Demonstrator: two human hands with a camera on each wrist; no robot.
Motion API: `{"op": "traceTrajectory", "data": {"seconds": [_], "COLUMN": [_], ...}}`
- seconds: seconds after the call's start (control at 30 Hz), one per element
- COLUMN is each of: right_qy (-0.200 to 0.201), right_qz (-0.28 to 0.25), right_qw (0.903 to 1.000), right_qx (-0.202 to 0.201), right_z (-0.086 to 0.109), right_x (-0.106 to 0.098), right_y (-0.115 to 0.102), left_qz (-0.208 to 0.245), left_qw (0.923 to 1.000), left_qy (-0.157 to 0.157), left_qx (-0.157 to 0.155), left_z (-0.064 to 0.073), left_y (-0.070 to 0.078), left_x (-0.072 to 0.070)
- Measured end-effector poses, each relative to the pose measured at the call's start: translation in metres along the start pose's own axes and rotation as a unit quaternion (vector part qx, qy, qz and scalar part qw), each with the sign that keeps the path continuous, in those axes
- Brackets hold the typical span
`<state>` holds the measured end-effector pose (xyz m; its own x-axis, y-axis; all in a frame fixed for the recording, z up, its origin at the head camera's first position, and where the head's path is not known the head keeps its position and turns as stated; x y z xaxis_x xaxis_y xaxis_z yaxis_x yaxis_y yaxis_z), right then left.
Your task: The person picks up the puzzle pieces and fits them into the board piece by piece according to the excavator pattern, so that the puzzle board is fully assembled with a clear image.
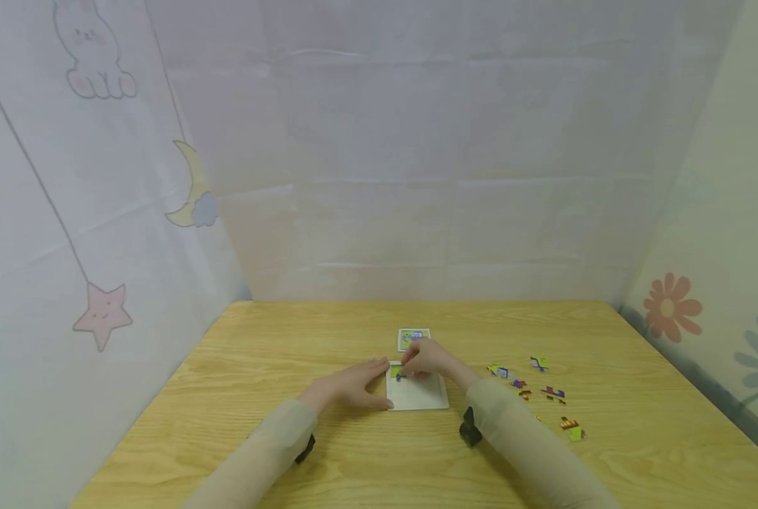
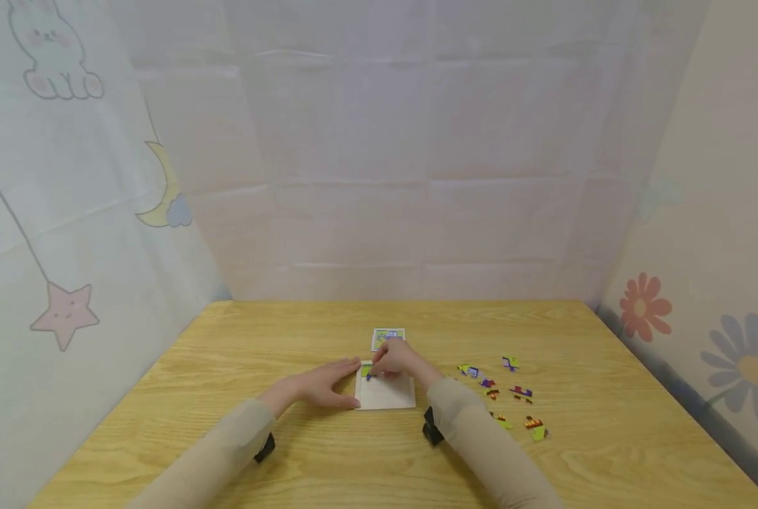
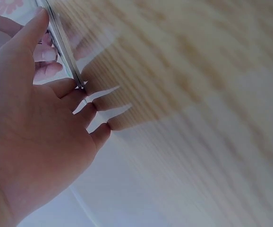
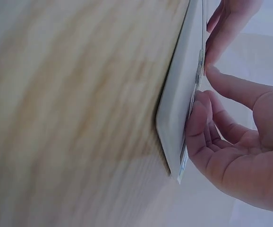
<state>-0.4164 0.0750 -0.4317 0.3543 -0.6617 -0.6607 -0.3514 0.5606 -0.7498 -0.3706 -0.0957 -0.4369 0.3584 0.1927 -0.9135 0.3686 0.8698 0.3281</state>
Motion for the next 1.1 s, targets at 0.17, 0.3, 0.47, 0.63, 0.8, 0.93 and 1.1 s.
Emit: {"op": "traceTrajectory", "data": {"seconds": [0.17, 0.3, 0.47, 0.63, 0.8, 0.93, 1.1], "right_qy": [-0.014, -0.022, -0.028, -0.031, -0.031, -0.031, -0.031], "right_qz": [0.024, 0.030, 0.032, 0.029, 0.031, 0.031, 0.035], "right_qw": [0.9996, 0.9992, 0.9990, 0.9991, 0.9990, 0.9990, 0.9989], "right_qx": [0.006, 0.012, 0.010, 0.009, 0.009, 0.005, 0.001], "right_z": [0.0020, 0.0016, 0.0011, 0.0014, 0.0022, 0.0024, 0.0019], "right_x": [0.0004, 0.0014, 0.0031, 0.0034, 0.0042, 0.0056, 0.0068], "right_y": [0.0001, 0.0004, -0.0002, 0.0002, 0.0001, -0.0010, -0.0003], "left_qz": [0.000, 0.000, 0.006, 0.004, 0.004, 0.008, 0.013], "left_qw": [1.0000, 1.0000, 1.0000, 1.0000, 1.0000, 1.0000, 0.9999], "left_qy": [0.000, 0.000, -0.001, -0.001, -0.001, -0.003, -0.003], "left_qx": [-0.002, 0.001, 0.001, 0.000, 0.002, 0.003, 0.002], "left_z": [-0.0004, -0.0019, -0.0006, 0.0001, 0.0007, 0.0011, 0.0006], "left_y": [-0.0013, -0.0021, -0.0020, -0.0001, 0.0018, 0.0011, -0.0013], "left_x": [-0.0001, -0.0006, -0.0005, -0.0015, -0.0018, -0.0012, -0.0004]}}
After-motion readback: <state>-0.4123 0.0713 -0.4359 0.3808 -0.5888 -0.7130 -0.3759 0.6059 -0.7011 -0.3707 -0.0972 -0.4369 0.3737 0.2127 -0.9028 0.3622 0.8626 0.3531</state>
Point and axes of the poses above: each hand's wrist, its own z-axis away from the middle knuckle, its own x-axis out of the palm, y = z × x, the point moved 4 cm from there along -z, towards the middle knuckle, and after that the axes turned 12 degrees about -x, right-handed, at the moved point
